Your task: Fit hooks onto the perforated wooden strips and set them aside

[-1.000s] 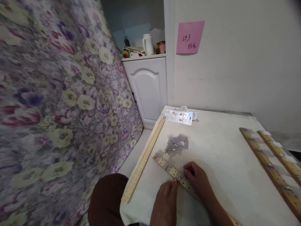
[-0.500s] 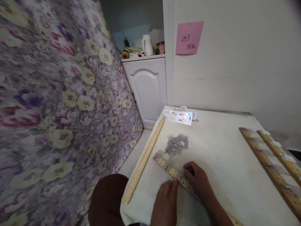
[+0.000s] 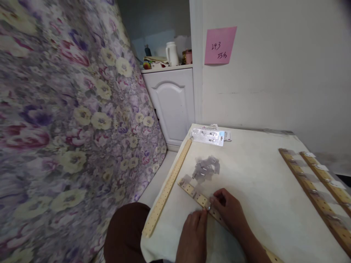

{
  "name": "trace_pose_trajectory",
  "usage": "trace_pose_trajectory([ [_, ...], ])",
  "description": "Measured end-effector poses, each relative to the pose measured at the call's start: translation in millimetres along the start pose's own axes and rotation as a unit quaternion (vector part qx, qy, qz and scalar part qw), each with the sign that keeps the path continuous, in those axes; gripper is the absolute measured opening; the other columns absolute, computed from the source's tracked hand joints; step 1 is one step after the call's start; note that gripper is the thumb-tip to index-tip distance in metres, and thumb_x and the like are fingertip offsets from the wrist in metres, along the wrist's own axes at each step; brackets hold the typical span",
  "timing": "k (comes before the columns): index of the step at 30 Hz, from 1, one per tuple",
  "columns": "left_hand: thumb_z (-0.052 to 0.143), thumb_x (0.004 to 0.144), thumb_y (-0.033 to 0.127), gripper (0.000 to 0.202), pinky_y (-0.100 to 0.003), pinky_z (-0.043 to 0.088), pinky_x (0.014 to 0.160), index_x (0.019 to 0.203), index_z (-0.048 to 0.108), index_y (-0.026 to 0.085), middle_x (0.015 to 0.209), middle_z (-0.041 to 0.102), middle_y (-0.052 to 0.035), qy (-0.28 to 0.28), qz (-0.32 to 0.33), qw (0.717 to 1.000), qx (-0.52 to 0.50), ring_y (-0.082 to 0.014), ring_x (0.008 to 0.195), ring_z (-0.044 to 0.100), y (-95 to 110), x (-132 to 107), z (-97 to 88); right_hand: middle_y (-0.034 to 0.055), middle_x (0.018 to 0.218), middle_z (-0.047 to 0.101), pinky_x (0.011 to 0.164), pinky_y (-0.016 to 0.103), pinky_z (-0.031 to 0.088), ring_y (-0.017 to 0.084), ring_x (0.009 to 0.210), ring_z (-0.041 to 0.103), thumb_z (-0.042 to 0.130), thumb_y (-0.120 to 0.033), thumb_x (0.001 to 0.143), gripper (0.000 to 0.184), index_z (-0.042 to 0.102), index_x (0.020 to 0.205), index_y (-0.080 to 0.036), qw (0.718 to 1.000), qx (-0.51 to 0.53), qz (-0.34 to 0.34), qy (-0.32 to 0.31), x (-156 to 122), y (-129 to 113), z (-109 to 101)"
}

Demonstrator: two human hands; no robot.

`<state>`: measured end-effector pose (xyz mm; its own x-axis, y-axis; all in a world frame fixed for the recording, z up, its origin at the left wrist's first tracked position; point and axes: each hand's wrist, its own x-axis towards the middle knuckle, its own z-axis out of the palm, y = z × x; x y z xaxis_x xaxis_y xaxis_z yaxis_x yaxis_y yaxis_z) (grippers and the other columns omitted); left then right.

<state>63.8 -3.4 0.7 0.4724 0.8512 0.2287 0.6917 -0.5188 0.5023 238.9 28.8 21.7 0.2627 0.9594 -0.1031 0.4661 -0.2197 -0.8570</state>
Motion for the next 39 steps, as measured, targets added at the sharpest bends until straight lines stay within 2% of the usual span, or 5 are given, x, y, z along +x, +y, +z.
trace_pose_trajectory([
  [14,0.043,0.086,0.002,0.054,-0.04,0.051,0.093,0.138,0.04,0.017,0.117,0.059,-0.0129,-0.002,0.038,0.996,0.075,-0.0236,0.104,0.056,0.0,0.2,1.5,0.0004,0.078,0.068,0.07,0.031,0.042,0.02,0.076,0.063,0.063,-0.038,0.071,0.023,0.057,0.087,-0.023,0.999,-0.045,0.027,-0.011,-0.1,-4.4,-0.2],
  [19,0.043,0.086,0.002,0.052,-0.04,0.053,0.089,0.137,0.039,0.017,0.114,0.06,-0.0126,0.013,0.056,0.994,0.087,-0.0225,0.1,0.057,-0.8,2.3,3.6,-0.0002,0.081,0.067,0.07,0.03,0.042,0.02,0.077,0.063,0.063,-0.037,0.071,0.031,0.055,0.098,-0.025,0.999,-0.035,0.028,-0.02,3.1,-1.0,1.4],
  [24,0.041,0.088,0.004,0.051,-0.038,0.053,0.088,0.136,0.039,0.019,0.113,0.06,-0.0115,0.025,0.057,0.994,0.086,-0.0217,0.099,0.057,-3.6,2.8,6.5,-0.0015,0.08,0.066,0.067,0.029,0.043,0.019,0.073,0.063,0.062,-0.036,0.07,0.03,0.056,0.099,-0.026,0.999,-0.017,0.022,-0.031,6.7,4.9,4.3],
  [33,0.04,0.085,0.003,0.051,-0.035,0.048,0.09,0.132,0.049,0.021,0.11,0.06,-0.0085,-0.023,-0.019,0.999,0.018,-0.021,0.101,0.055,2.9,5.5,-2.5,0.0009,0.079,0.067,0.068,0.03,0.044,0.021,0.075,0.063,0.065,-0.037,0.069,0.025,0.061,0.089,-0.023,1.0,-0.013,-0.01,-0.025,8.1,11.1,5.9],
  [39,0.036,0.083,0.005,0.054,-0.038,0.045,0.096,0.135,0.046,0.016,0.116,0.057,-0.0127,-0.043,-0.048,0.998,-0.018,-0.0237,0.108,0.052,3.6,2.7,-10.7,0.0047,0.087,0.067,0.073,0.031,0.047,0.02,0.075,0.063,0.055,-0.044,0.078,0.035,0.059,0.103,-0.019,0.999,0.035,-0.022,-0.013,-3.5,8.6,-8.5],
])
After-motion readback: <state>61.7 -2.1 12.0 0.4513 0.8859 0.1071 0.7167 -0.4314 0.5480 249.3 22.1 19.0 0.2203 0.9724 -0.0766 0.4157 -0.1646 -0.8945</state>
